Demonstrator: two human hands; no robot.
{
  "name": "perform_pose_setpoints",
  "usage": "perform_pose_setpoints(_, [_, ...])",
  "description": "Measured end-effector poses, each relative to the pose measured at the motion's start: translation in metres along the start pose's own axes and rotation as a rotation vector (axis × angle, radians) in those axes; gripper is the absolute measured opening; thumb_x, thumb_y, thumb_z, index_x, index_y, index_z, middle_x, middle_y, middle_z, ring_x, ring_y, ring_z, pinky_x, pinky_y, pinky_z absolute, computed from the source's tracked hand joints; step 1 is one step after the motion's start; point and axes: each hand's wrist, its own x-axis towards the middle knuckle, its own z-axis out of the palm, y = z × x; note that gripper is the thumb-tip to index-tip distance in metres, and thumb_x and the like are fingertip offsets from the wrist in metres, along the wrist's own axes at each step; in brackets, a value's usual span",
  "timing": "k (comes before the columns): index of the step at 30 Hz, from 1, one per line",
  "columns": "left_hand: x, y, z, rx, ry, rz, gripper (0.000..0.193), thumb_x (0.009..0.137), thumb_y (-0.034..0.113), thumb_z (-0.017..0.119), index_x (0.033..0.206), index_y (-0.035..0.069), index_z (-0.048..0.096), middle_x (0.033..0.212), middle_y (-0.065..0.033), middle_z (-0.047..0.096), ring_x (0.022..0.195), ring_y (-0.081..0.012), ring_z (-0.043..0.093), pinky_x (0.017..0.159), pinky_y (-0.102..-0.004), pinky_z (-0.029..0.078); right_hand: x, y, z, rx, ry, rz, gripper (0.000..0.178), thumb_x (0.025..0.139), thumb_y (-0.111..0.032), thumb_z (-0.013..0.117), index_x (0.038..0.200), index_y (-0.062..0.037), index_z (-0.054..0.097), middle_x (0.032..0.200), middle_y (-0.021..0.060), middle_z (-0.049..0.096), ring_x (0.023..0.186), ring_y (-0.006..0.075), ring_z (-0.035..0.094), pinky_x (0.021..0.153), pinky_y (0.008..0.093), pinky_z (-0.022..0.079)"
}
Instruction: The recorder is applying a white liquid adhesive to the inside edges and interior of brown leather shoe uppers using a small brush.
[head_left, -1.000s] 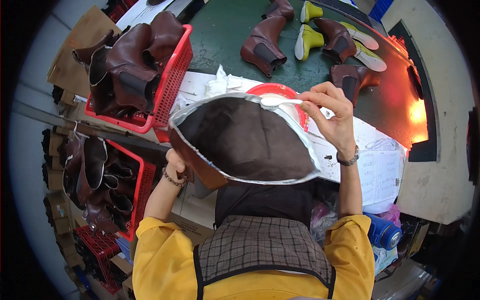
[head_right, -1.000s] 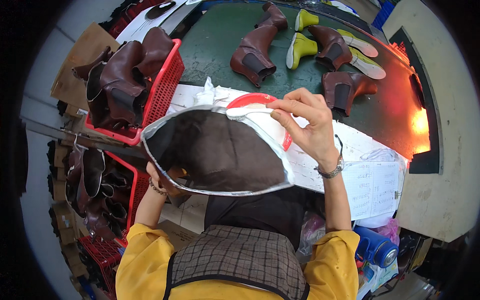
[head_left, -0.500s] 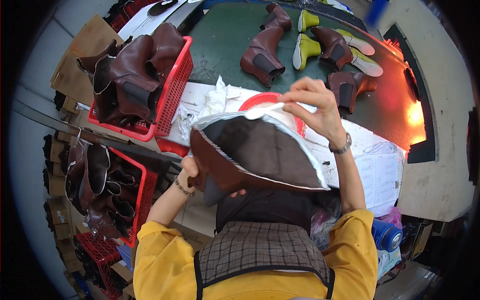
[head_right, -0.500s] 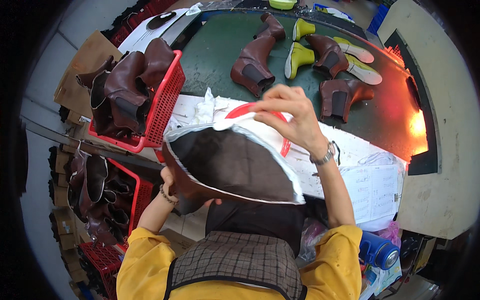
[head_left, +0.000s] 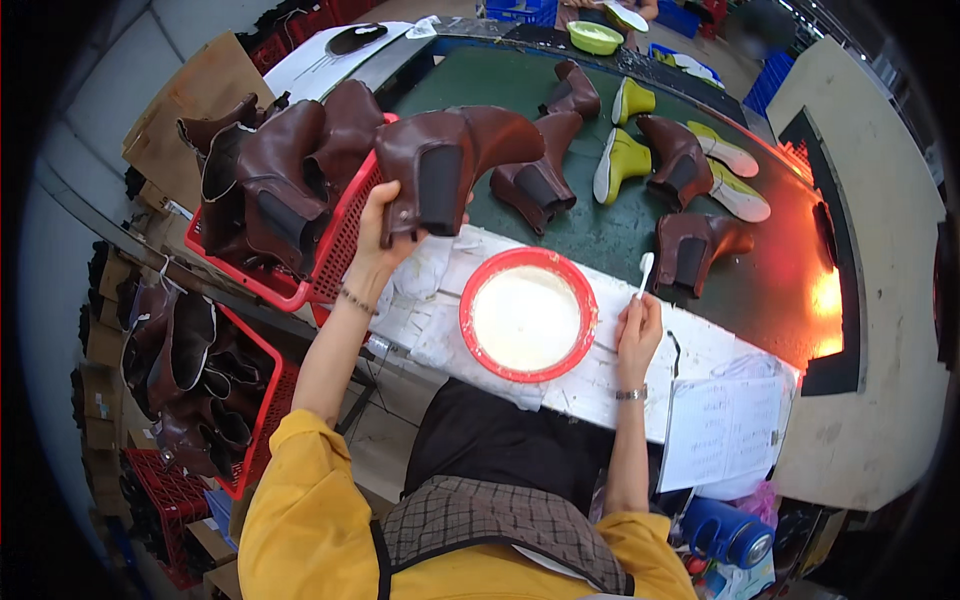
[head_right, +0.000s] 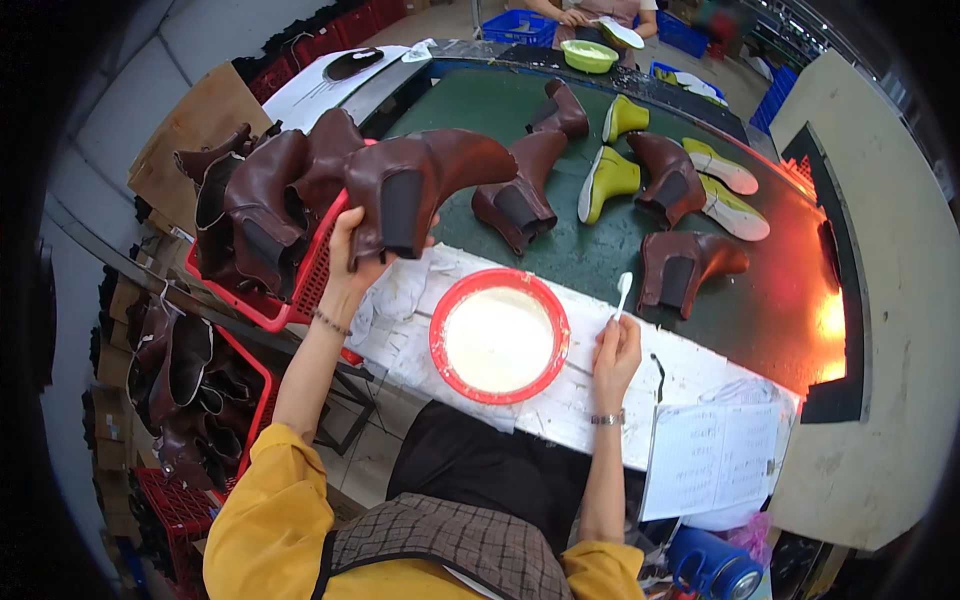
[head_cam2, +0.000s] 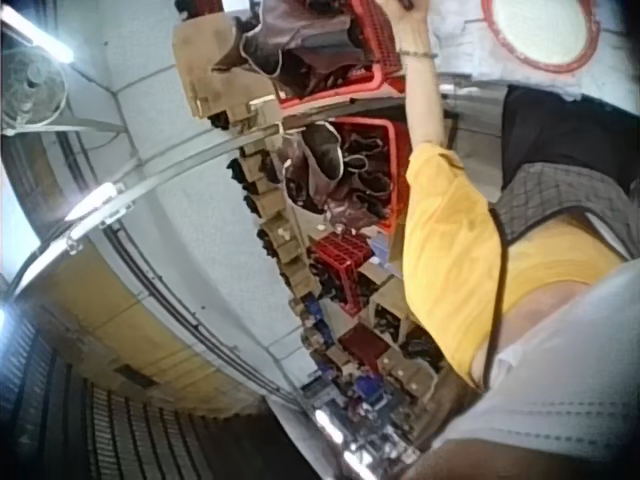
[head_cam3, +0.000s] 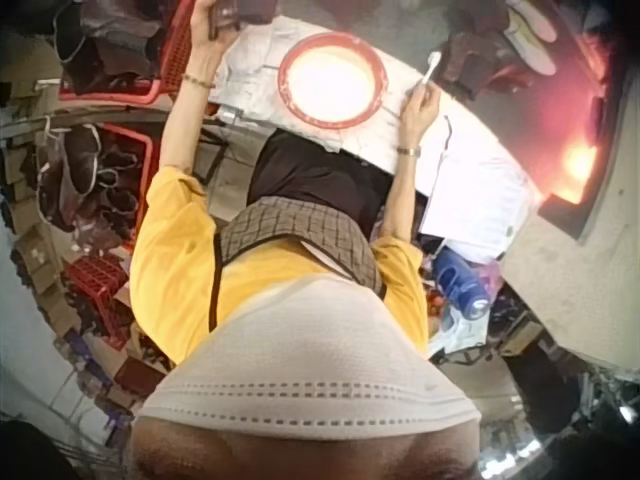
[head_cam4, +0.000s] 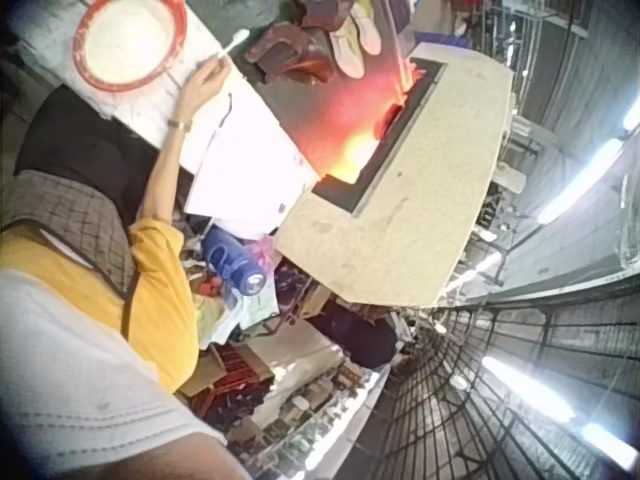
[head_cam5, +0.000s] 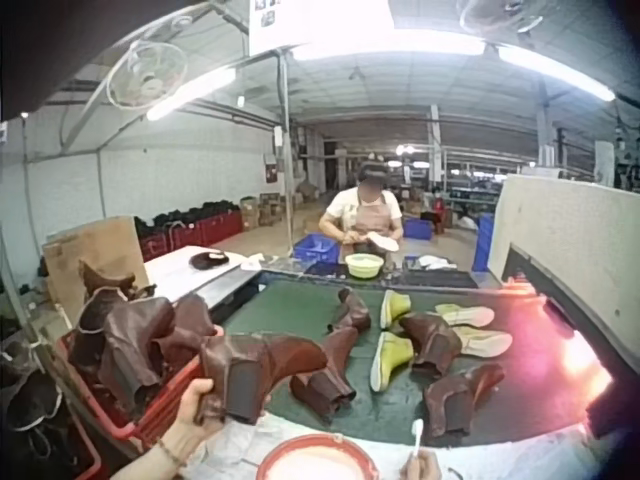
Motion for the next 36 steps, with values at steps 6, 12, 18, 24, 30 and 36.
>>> perform_pose_setpoints(6, [0.095,-0.011,-0.067,-0.022,0.482,0.119,0.032,0.094,0.03,0.067,0.119,0.01,0.065,0.116,-0.0083,0.072,0.105,-0.025,0.069,0.098,-0.0474,0.054,0.0,-0.005,0.004,-0.036,0.049,0.029,0.019,0.107,-0.016,0.056,0.117,-0.0003,0.058,0.073,-0.0028,0.055,0.052,0.0012,0.041,0.044,0.0197,0.031])
perform_pose_setpoints(12, [0.148,-0.042,-0.191,0.192,0.779,0.165,0.017,0.092,0.032,0.068,0.103,0.019,0.068,0.091,-0.0009,0.072,0.081,-0.0193,0.067,0.073,-0.0431,0.054,-0.002,-0.003,0.009,-0.058,0.065,-0.001,0.017,0.108,-0.019,0.053,0.11,-0.0029,0.059,0.071,-0.0039,0.051,0.05,0.0011,0.039,0.041,0.0203,0.029])
perform_pose_setpoints(18, [0.125,-0.05,-0.188,1.299,1.19,-0.001,0.042,0.083,0.02,0.061,0.11,-0.012,0.065,0.109,-0.0357,0.068,0.113,-0.0433,0.066,0.095,-0.0481,0.051,-0.001,0.002,0.006,-0.086,0.042,-0.001,0.018,0.108,-0.021,0.054,0.112,-0.0031,0.058,0.071,-0.0047,0.05,0.05,0.0009,0.037,0.041,0.0195,0.027])
perform_pose_setpoints(24, [0.006,-0.015,0.013,1.861,0.502,0.956,0.051,0.08,0.006,0.072,0.13,0.015,0.069,0.13,-0.0165,0.061,0.121,-0.0378,0.054,0.105,-0.0462,0.044,0.001,0.003,0.001,-0.097,0.071,-0.022,0.02,0.108,-0.022,0.057,0.111,-0.0025,0.059,0.072,-0.0057,0.048,0.053,0.0008,0.036,0.044,0.0196,0.026])
perform_pose_setpoints(30, [-0.085,0.07,0.021,1.965,1.075,0.95,0.05,0.077,0.009,0.077,0.126,0.018,0.07,0.136,-0.0176,0.054,0.129,-0.0412,0.046,0.113,-0.0504,0.036,-0.001,0.004,0.009,-0.13,0.025,-0.041,0.023,0.108,-0.025,0.055,0.112,-0.0028,0.058,0.072,-0.0047,0.048,0.052,0.0006,0.038,0.041,0.0194,0.027])
perform_pose_setpoints(36, [-0.225,0.165,-0.006,2.473,1.838,0.538,0.058,0.081,0.029,0.076,0.136,0.02,0.061,0.137,-0.0166,0.056,0.129,-0.0383,0.049,0.109,-0.0531,0.038,-0.002,0.007,0.003,-0.134,0.006,-0.048,0.028,0.108,-0.028,0.057,0.115,-0.0017,0.058,0.076,-0.0044,0.049,0.055,0.0011,0.037,0.044,0.0193,0.028])
